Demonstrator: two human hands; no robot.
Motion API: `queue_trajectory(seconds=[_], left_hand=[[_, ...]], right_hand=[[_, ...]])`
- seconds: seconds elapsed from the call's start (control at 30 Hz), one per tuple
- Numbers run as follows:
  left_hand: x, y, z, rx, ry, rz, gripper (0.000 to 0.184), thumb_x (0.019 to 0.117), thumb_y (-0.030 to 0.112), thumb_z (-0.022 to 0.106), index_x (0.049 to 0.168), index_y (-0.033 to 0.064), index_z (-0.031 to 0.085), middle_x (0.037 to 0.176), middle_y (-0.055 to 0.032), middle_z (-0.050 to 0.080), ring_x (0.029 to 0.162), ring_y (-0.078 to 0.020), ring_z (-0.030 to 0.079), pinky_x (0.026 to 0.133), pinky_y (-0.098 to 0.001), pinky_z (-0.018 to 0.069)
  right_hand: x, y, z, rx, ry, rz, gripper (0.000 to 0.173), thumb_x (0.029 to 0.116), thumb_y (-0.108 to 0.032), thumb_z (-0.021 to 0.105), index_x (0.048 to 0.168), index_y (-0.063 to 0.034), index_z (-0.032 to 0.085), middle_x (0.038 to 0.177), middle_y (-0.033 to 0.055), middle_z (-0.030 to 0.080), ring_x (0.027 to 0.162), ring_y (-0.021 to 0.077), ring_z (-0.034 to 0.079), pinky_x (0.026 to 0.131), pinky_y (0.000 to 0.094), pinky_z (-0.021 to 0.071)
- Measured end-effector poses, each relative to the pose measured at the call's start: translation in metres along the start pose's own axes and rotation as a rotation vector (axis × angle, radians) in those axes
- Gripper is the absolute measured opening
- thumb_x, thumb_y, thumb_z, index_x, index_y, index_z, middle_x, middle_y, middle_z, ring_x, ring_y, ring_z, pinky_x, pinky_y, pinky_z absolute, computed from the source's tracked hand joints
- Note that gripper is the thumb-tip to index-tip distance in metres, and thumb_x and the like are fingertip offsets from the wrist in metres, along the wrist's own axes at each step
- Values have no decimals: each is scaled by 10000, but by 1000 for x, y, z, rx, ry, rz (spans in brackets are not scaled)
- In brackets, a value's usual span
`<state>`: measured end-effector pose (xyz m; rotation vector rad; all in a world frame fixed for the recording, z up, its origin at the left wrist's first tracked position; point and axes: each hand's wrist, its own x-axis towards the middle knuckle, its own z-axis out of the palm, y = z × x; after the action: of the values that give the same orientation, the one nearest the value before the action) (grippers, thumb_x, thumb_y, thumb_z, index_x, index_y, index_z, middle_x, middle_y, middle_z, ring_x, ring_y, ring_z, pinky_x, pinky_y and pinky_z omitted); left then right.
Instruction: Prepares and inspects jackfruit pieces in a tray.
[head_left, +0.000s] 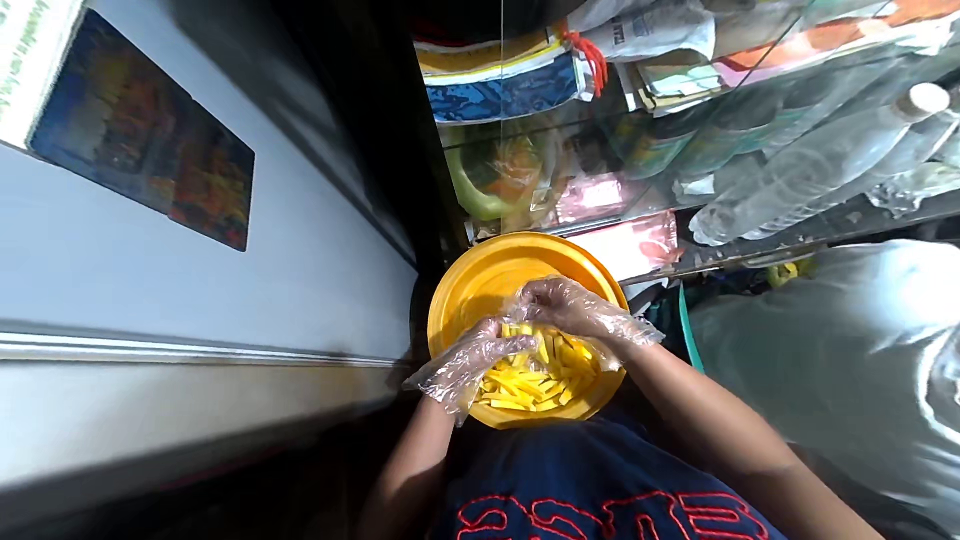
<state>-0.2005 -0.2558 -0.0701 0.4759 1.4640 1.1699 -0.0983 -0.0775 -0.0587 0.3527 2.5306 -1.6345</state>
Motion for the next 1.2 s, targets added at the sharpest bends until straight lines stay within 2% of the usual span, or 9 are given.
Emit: queue_trajectory(seconds=[0.17,0.43,0.57,0.7,0.8,0.9,1.0,1.1,1.2], left_hand=[[-3,-3,3,-182,-15,-33,287,1053,101,517,1314,-16,507,1032,-86,698,832,-148,719,743,-297,622],[-5,-5,7,-120,10,-44,263,1005,90,610,1246,-6,566,984,-41,696,826,-104,694,740,-263,599],[-7,-8,4,4,65,-56,409,923,116,723,1279,-6,562,1028,-44,696,890,-67,678,833,-249,575],[-4,-13,-11,-10,277,-106,370,978,166,677,1293,-3,579,1070,-89,702,929,-119,688,854,-284,580],[0,-26,-27,-139,404,-12,349,1023,144,601,1339,5,550,1136,-103,695,943,-147,697,845,-303,590],[1,-29,-28,-212,418,67,352,1034,126,574,1369,29,530,1185,-100,688,960,-161,706,843,-311,602],[4,-28,-26,-178,413,90,366,1023,158,598,1363,36,537,1168,-98,686,964,-160,695,846,-326,594],[2,-26,-25,-147,376,83,344,1019,167,605,1339,47,562,1159,-89,691,978,-154,692,861,-320,586],[3,-26,-25,-131,339,82,341,1027,167,594,1350,60,570,1176,-88,697,1008,-155,690,887,-316,577]], right_hand=[[-2,0,1,-13,105,13,102,984,-115,671,1007,-16,664,859,116,650,752,199,625,718,406,544],[0,-10,10,-107,18,115,158,902,-105,773,978,-7,675,857,118,662,782,220,636,752,426,538],[-3,3,11,68,161,39,133,1006,-121,638,1039,7,658,871,114,663,752,180,640,730,378,560],[-11,23,3,181,256,67,194,1037,-184,596,1128,-18,638,956,114,684,780,182,685,743,388,610],[-19,19,8,-203,-10,219,269,983,-256,690,1084,-9,714,1008,179,712,950,321,690,899,548,545],[-29,11,47,-537,-390,317,474,997,-402,638,1271,-14,638,1264,252,631,1217,445,587,1022,642,447],[-34,6,76,-684,-419,339,488,950,-223,680,1323,67,558,1316,308,578,1238,495,556,992,654,457],[-34,-7,81,-735,-445,374,385,990,-34,557,1358,77,522,1299,324,578,1219,502,567,984,639,466],[-39,-2,82,-726,-394,303,344,1004,6,493,1339,64,542,1240,320,610,1173,497,598,961,631,484]])
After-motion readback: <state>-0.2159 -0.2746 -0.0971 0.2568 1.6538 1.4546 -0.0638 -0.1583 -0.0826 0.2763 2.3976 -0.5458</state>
